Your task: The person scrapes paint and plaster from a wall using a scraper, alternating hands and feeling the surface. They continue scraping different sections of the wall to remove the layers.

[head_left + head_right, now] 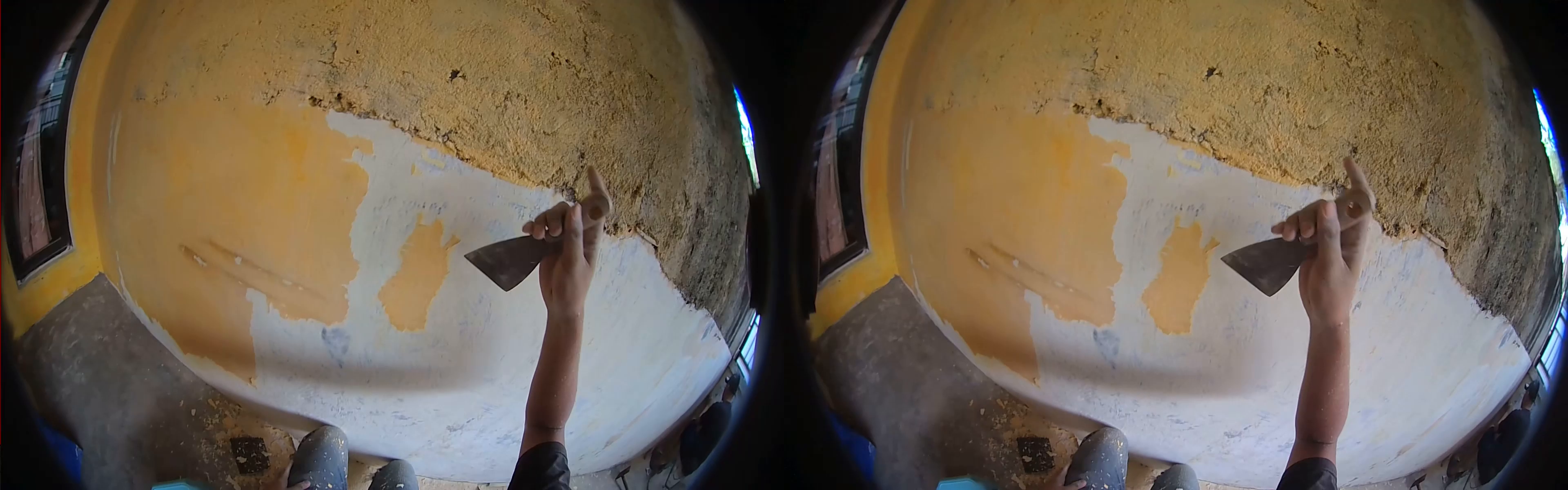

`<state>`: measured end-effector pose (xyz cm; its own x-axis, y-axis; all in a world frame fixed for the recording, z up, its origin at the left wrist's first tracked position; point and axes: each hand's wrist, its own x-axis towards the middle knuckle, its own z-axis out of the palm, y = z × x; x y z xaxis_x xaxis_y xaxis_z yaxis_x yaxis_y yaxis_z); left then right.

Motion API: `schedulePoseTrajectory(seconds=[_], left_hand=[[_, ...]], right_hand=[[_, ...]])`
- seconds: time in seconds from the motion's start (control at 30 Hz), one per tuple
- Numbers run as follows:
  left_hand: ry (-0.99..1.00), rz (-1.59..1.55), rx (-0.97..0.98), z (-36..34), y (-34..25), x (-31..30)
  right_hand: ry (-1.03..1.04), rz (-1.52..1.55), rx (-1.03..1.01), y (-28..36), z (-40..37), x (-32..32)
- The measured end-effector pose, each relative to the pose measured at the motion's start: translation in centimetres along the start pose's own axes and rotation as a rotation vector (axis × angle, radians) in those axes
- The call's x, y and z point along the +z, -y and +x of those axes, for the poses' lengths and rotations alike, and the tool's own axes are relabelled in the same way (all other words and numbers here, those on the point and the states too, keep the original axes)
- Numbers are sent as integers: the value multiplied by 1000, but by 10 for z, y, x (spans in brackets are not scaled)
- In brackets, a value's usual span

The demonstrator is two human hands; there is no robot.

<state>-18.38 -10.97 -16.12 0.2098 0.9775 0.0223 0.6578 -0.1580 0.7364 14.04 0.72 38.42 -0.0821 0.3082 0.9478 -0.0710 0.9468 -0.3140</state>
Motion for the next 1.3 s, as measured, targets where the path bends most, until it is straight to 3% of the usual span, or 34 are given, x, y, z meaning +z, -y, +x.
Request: schedulePoseTrajectory(seconds=[0.03, 0.1, 0.17, 0.23, 0.3, 0.4, 0.43, 0.47, 0.53, 0.57, 0.63, 0.73, 0.87, 0.93, 0.97, 1.03, 1.13, 1.2, 1.3], left_hand=[[142, -156, -283, -9, -32, -28], [182, -296, -351, -4, -54, -40], [137, -584, -258, 10, -41, -23], [106, -528, -220, 25, -18, -2], [13, -439, -120, 44, 7, 23], [-94, -359, -11, 68, 12, 36], [-150, -254, 160, 81, -1, 24], [-205, -146, 325, 95, -15, 10], [-141, -317, 305, 138, -87, -44], [-350, -211, 467, 155, -138, -84], [-551, -298, 904, 188, -233, -168], [-811, -10, 1278, 218, -341, -260], [-675, 133, 1398, 246, -438, -315], [-531, 478, 1437, 254, -459, -325], [-527, 477, 1430, 254, -464, -328], [-347, 575, 1431, 251, -471, -330], [-293, 627, 1337, 248, -468, -314], [-346, 662, 1395, 249, -467, -314], [-374, 628, 1433, 253, -474, -314]], right_hand=[[-22, -104, -32, -5, 6, 2], [-51, -210, -45, -12, 13, 13], [-193, -99, -9, -10, 15, 29], [-113, -42, 28, -19, 19, 19], [224, -143, -207, -35, 26, 10], [207, -136, -298, -36, 25, 0], [187, -132, -355, -37, 25, -3], [-65, -129, -289, -40, 25, 0], [-81, 37, -206, -50, 30, 1], [-114, 196, -120, -55, 30, 0], [-125, 270, -80, -53, 25, 1], [-146, -12, -138, -33, 21, 14], [-238, 41, -55, -41, 22, 30], [-213, -52, -131, -39, 17, 29], [-180, -134, -221, -41, 15, 30], [-188, -99, -191, -43, 12, 31], [-292, -143, -159, -44, 5, 42], [-217, -243, -237, -43, 0, 48], [-281, -190, -182, -43, 10, 40]])
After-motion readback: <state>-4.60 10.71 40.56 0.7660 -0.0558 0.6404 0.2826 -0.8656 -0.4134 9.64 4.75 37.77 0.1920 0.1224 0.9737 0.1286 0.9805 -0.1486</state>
